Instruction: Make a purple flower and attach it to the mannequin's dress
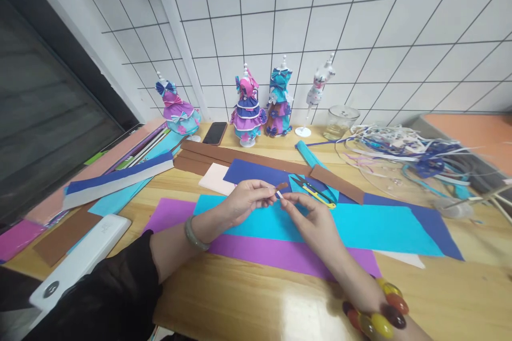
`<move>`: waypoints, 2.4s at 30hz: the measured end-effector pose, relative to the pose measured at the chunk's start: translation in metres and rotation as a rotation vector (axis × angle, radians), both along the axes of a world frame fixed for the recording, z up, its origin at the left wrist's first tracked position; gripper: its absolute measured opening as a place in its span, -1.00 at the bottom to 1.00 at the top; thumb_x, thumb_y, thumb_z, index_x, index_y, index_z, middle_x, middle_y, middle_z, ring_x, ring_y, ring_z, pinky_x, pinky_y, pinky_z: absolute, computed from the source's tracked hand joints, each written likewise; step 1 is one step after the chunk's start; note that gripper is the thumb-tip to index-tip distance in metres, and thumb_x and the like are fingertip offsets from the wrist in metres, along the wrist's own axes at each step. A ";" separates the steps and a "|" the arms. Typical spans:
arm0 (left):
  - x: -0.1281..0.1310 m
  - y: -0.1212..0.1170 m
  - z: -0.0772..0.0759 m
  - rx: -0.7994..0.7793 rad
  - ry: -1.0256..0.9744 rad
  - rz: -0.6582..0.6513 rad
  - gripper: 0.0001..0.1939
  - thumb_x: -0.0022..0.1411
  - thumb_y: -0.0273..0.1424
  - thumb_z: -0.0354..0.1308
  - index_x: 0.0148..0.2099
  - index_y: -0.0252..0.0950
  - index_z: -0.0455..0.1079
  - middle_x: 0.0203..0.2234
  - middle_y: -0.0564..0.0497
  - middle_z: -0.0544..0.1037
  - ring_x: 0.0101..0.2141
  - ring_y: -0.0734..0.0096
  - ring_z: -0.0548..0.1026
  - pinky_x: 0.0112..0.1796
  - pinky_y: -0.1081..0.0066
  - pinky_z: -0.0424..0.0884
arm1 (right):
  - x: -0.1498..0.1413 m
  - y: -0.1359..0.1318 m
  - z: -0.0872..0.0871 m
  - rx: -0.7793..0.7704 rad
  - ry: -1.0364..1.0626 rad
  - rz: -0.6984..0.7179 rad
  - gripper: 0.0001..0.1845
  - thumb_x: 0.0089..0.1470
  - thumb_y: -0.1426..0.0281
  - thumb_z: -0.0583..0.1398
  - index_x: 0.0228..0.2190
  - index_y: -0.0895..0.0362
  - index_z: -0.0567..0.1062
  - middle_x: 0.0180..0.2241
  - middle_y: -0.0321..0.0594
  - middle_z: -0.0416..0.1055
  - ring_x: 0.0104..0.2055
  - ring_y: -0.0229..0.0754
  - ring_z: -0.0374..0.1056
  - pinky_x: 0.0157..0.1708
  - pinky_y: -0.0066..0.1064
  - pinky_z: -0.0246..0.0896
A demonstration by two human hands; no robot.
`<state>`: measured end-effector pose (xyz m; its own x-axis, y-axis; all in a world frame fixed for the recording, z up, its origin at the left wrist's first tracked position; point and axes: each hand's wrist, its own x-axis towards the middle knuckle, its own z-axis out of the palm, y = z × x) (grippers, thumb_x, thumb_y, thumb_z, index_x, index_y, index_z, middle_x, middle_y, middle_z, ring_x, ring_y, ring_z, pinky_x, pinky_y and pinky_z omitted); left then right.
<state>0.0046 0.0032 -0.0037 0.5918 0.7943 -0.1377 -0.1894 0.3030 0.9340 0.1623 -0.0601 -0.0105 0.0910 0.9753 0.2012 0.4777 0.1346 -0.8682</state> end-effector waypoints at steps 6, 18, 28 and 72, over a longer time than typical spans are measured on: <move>0.003 -0.001 0.001 0.171 0.118 0.068 -0.85 -0.05 -0.39 0.17 -0.43 -0.41 0.42 -0.53 0.00 0.46 -0.47 0.54 0.36 -0.37 0.47 0.26 | -0.002 -0.001 0.000 0.134 0.024 0.003 -0.57 0.01 0.27 0.16 -0.05 0.06 0.27 -0.11 -0.09 0.37 -0.22 -0.14 0.39 -0.20 -0.24 0.30; 0.003 -0.007 -0.004 0.432 0.388 0.096 -0.76 0.01 -0.29 0.12 -0.33 -0.36 0.46 -0.52 0.02 0.47 -0.49 0.53 0.33 -0.44 0.50 0.24 | 0.004 -0.003 0.002 0.417 -0.431 0.098 -0.88 0.08 0.43 0.10 -0.34 0.04 0.43 -0.07 -0.12 0.29 0.03 -0.09 0.22 -0.13 -0.25 0.23; 0.004 -0.003 0.000 0.105 0.091 0.093 -0.83 -0.06 -0.37 0.19 -0.41 -0.40 0.41 -0.54 0.00 0.45 -0.50 0.57 0.34 -0.39 0.48 0.25 | 0.001 -0.002 0.001 0.222 -0.142 0.034 -0.55 0.04 0.28 0.14 -0.01 0.02 0.22 -0.08 -0.10 0.33 -0.11 -0.10 0.34 -0.14 -0.20 0.25; 0.003 -0.011 -0.001 0.564 0.351 -0.027 -0.77 0.09 -0.31 0.11 -0.27 -0.33 0.48 -0.35 -0.05 0.55 -0.33 0.41 0.44 -0.30 0.46 0.33 | 0.010 0.003 0.005 -0.474 0.781 -0.065 -0.82 -0.23 0.32 0.33 -0.50 0.13 0.50 -0.60 -0.27 0.44 -0.63 -0.33 0.32 -0.57 -0.50 0.33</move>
